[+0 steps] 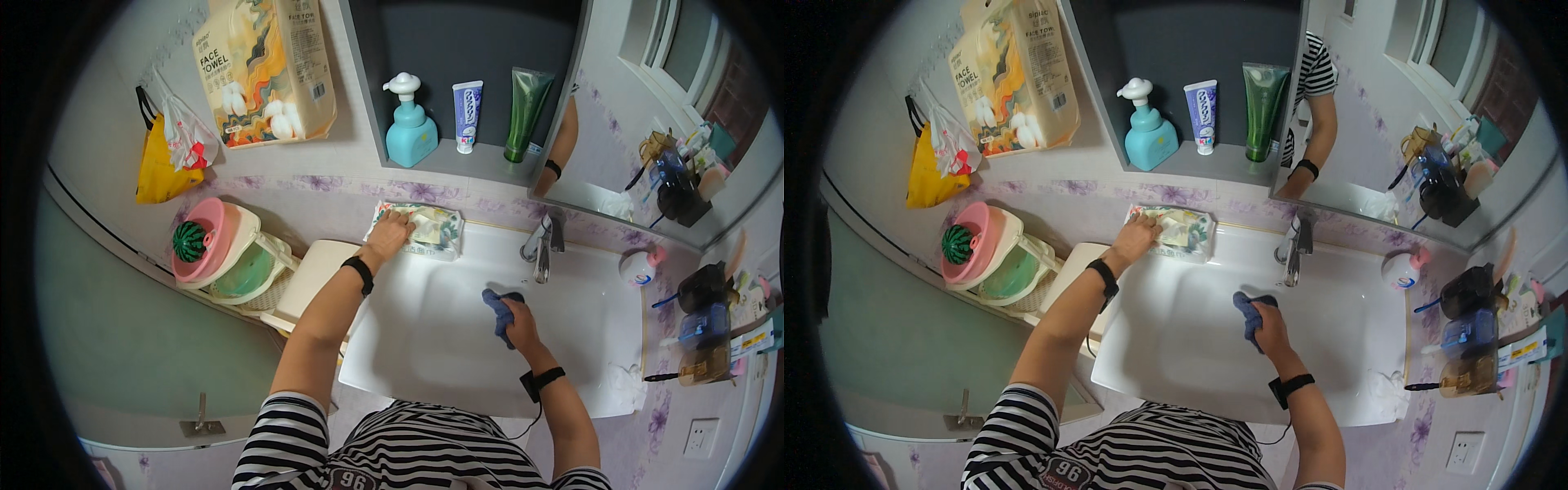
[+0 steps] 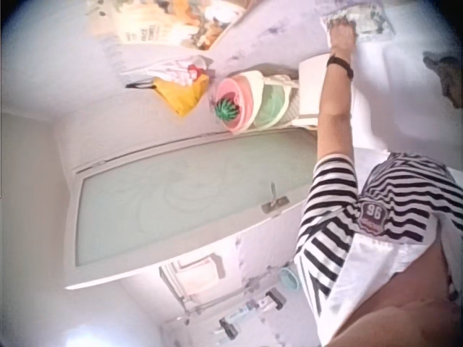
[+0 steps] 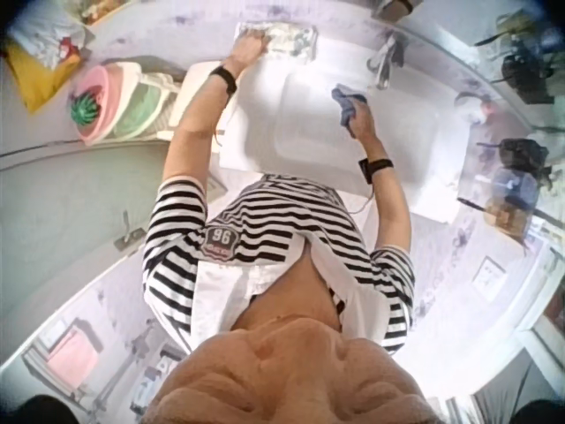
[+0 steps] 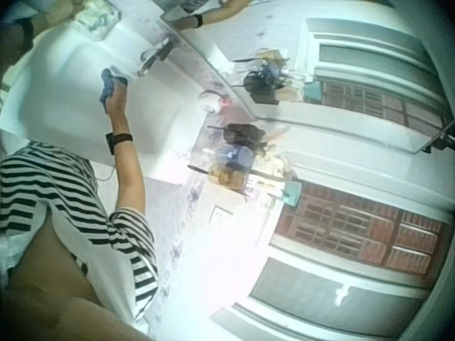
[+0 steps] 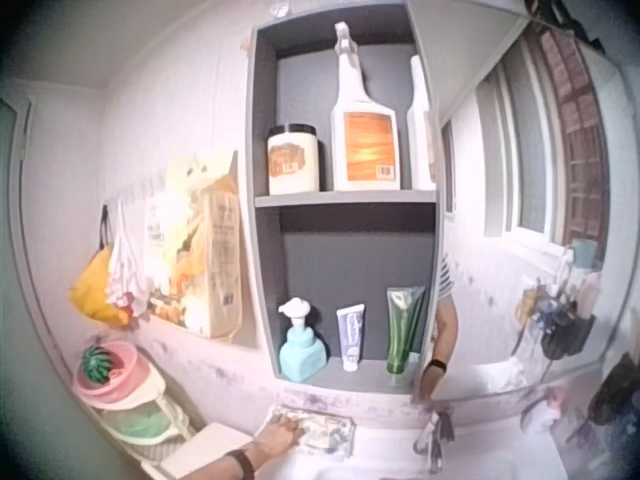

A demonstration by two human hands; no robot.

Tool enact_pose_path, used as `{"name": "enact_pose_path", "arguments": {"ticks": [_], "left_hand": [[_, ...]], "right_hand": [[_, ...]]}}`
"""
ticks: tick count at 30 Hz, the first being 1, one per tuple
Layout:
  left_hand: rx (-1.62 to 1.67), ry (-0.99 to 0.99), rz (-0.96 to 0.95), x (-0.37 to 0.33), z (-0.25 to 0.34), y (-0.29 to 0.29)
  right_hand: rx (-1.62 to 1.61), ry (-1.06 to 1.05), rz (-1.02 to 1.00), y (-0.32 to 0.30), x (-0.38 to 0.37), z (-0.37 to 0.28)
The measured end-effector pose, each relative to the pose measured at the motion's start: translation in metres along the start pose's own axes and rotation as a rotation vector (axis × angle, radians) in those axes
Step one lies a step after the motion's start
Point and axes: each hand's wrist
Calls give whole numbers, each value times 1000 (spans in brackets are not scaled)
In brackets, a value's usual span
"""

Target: The person rinses a small blue cloth in a sink, hangs it up, then uses another blue cloth to wipe a mirror, the sink edge, and several containers in the bathroom.

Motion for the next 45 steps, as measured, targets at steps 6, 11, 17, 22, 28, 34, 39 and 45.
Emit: {"name": "enact_pose_path", "arguments": {"ticks": [6, 11, 17, 22, 28, 34, 39, 45], "left_hand": [[115, -100, 93, -2, 6, -19], [555, -298, 205, 7, -9, -123], [605, -416, 797, -46, -8, -189], [680, -628, 713, -93, -16, -162], [350, -800, 654, -118, -9, -172], [364, -723, 673, -106, -13, -165], [669, -762, 545, -64, -2, -202], [1088, -515, 638, 1, 16, -219]], "right_hand": [[-191, 187, -25, -8, -14, -24], [-340, 184, -21, 6, -43, -60], [-573, 251, -131, 21, -65, -95], [-547, 193, -139, 18, -66, -119], [-576, 207, -74, 2, -54, -116], [-614, 135, -70, 3, -55, -119], [-689, -26, 181, -7, -77, -159], [-803, -303, 96, -8, -148, -217]]}}
Point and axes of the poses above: each hand's wrist, its own x-axis away from the middle knuckle, its own y-axis out of the palm, z = x × y, and after that the axes turned 15 degrees about -x, right-handed
